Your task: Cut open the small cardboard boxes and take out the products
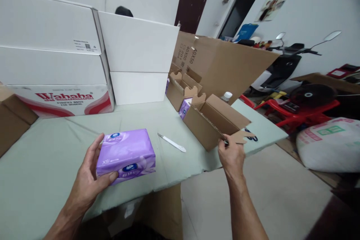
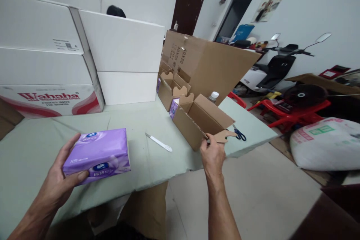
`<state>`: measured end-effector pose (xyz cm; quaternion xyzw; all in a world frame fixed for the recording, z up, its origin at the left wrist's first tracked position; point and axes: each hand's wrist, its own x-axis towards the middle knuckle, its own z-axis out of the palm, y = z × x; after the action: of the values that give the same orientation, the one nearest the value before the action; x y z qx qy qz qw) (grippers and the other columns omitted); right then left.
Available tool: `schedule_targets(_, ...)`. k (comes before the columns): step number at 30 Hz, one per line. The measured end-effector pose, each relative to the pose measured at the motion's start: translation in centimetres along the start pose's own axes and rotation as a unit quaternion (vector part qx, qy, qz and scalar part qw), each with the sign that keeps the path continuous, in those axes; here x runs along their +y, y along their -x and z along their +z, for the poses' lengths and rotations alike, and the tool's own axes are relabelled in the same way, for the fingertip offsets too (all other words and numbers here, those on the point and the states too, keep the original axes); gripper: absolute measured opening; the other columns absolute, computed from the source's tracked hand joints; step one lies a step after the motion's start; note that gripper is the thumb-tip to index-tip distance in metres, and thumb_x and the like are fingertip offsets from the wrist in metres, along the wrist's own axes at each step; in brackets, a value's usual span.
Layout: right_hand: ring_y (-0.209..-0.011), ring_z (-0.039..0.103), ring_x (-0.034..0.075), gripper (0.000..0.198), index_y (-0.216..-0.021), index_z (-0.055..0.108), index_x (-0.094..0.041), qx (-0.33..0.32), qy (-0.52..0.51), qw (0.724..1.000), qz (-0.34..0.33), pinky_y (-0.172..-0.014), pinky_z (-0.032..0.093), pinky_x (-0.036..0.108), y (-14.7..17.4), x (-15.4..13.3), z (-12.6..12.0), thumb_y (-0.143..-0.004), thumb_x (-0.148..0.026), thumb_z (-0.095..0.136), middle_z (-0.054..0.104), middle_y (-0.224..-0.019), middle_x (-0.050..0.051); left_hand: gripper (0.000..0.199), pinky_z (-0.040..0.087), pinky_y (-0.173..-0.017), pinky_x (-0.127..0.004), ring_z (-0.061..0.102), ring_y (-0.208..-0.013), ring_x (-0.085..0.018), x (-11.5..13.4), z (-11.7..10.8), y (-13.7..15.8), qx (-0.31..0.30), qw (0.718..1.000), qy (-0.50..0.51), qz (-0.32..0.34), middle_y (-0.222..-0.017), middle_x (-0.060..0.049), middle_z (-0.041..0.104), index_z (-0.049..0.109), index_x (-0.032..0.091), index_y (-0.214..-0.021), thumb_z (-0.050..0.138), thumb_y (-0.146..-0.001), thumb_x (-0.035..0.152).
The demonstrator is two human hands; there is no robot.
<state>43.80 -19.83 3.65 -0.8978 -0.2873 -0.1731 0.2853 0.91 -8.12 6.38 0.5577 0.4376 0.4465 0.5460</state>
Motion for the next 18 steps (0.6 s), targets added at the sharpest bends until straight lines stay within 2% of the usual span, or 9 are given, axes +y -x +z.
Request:
schedule_targets(5,-0.094,0.064,0.031,0.058,-0.135,0.068,-0.012,-0.037,-0.043,0.998,-0.031,-0.090,0.049,0.045,-1.9,-2.6,2.4,-0.088,-0.040,0.052,0.070,-0.095,0.016,0.116,0.060,-0.096,-0.042,0.064,-0.125,-0.040,-0.1,0.5,-0.2,0.002,1.000,-0.002,0.000,-0.145,-0.015,0.058,0.039,0.024,-0.161,0.091,-0.062,0.056)
schedule_targets(8,-0.093,0.066,0.030,0.068,-0.149,0.055,-0.010,-0.067,-0.083,0.993,-0.041,-0.094,0.051,0.046,-3.0,-4.5,4.0,-0.088,-0.039,0.053,0.066,-0.116,0.020,0.115,0.060,-0.097,-0.042,0.063,-0.127,-0.041,-0.2,0.6,-0.3,0.008,1.000,-0.011,0.002,-0.145,-0.015,0.059,0.040,0.024,-0.160,0.091,-0.062,0.056)
schedule_targets(11,-0.101,0.068,0.030,0.078,-0.160,0.039,-0.010,-0.104,-0.120,0.986,-0.055,-0.099,0.051,0.047,-3.8,-6.4,5.7,-0.089,-0.037,0.052,0.058,-0.133,0.023,0.115,0.058,-0.100,-0.044,0.062,-0.129,-0.042,-0.2,0.6,-0.3,0.018,1.000,-0.021,-0.003,-0.147,-0.015,0.058,0.041,0.024,-0.160,0.091,-0.062,0.058)
schedule_targets(14,-0.114,0.064,0.033,0.082,-0.163,0.030,-0.010,-0.131,-0.134,0.979,-0.082,-0.102,0.049,0.049,-4.5,-8.2,7.4,-0.089,-0.036,0.052,0.053,-0.140,0.025,0.116,0.059,-0.099,-0.043,0.062,-0.129,-0.042,-0.3,0.5,-0.4,0.022,0.999,-0.025,-0.011,-0.148,-0.015,0.058,0.040,0.025,-0.161,0.091,-0.062,0.058)
schedule_targets(18,-0.125,0.057,0.038,0.081,-0.162,0.030,-0.007,-0.139,-0.134,0.977,-0.095,-0.105,0.046,0.053,-5.4,-10.1,9.4,-0.090,-0.034,0.053,0.047,-0.146,0.028,0.117,0.059,-0.098,-0.042,0.062,-0.129,-0.042,-0.7,0.2,-0.7,0.026,0.999,-0.032,-0.011,-0.147,-0.015,0.058,0.039,0.025,-0.161,0.091,-0.062,0.058)
